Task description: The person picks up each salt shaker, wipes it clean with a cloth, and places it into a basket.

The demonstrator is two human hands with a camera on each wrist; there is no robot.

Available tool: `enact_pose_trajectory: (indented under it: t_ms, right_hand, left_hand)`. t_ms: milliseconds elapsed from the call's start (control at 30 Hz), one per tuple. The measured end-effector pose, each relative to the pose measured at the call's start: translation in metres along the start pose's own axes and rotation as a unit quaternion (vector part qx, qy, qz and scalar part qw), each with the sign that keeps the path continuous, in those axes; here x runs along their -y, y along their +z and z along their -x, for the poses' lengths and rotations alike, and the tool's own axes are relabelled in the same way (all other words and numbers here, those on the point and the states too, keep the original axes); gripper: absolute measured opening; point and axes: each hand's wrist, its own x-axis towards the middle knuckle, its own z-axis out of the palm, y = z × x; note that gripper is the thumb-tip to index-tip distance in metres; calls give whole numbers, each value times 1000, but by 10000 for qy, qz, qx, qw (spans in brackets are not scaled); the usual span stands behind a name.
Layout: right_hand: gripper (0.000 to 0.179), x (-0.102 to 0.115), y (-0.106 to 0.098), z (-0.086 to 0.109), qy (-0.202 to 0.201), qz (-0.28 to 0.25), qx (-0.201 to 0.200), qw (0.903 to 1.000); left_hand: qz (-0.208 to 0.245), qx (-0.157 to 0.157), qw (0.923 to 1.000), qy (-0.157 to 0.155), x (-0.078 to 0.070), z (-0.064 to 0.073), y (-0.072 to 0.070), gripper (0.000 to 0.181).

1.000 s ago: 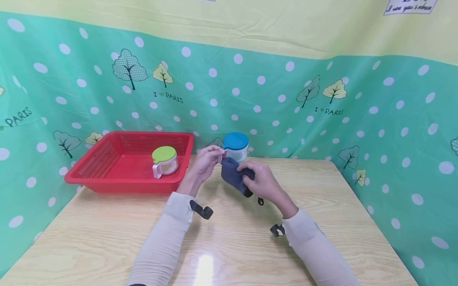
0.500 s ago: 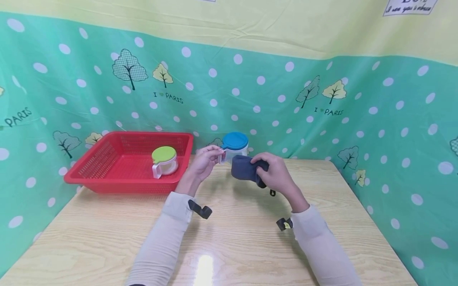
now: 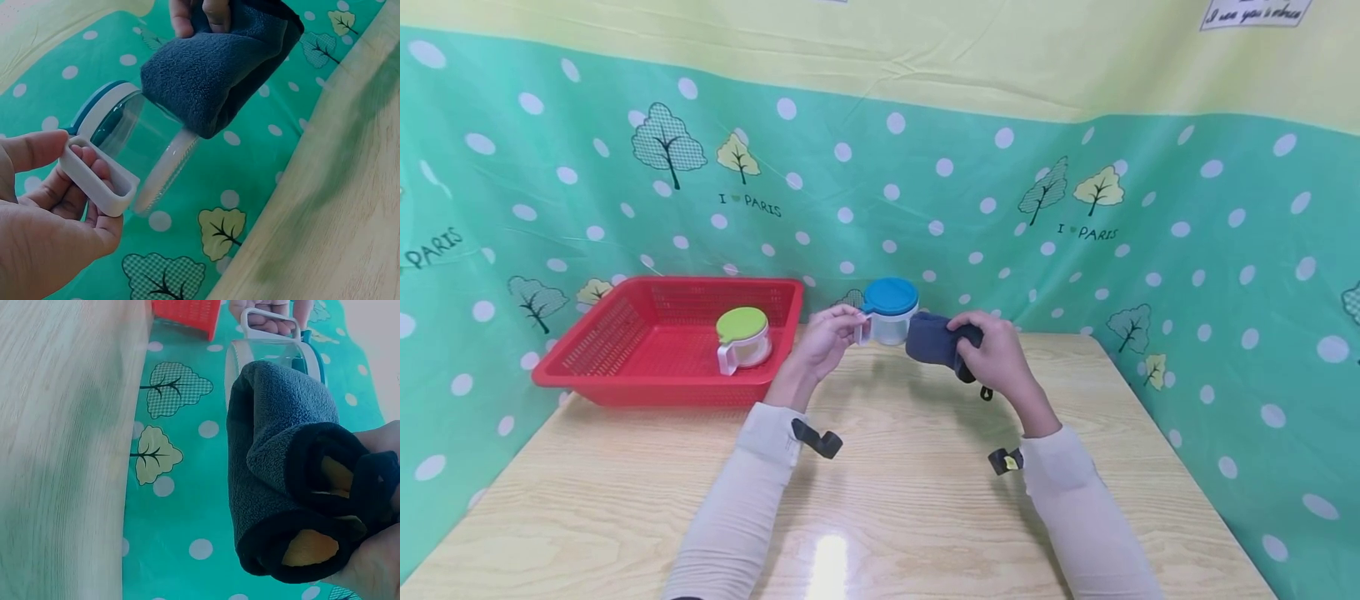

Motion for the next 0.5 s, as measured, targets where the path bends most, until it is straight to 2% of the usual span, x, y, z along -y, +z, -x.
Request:
enact_pose_trajectory:
  t_ms: [300, 500]
  right_hand:
    - [24, -4, 2, -1, 336, 238, -254, 9988]
    - [24, -9, 5, 0, 458, 229, -391, 9979]
  left_hand:
    - [-40, 236, 9997, -63, -1, 1, -1, 35]
    - [-62, 519, 9984, -201, 0, 1, -1, 35]
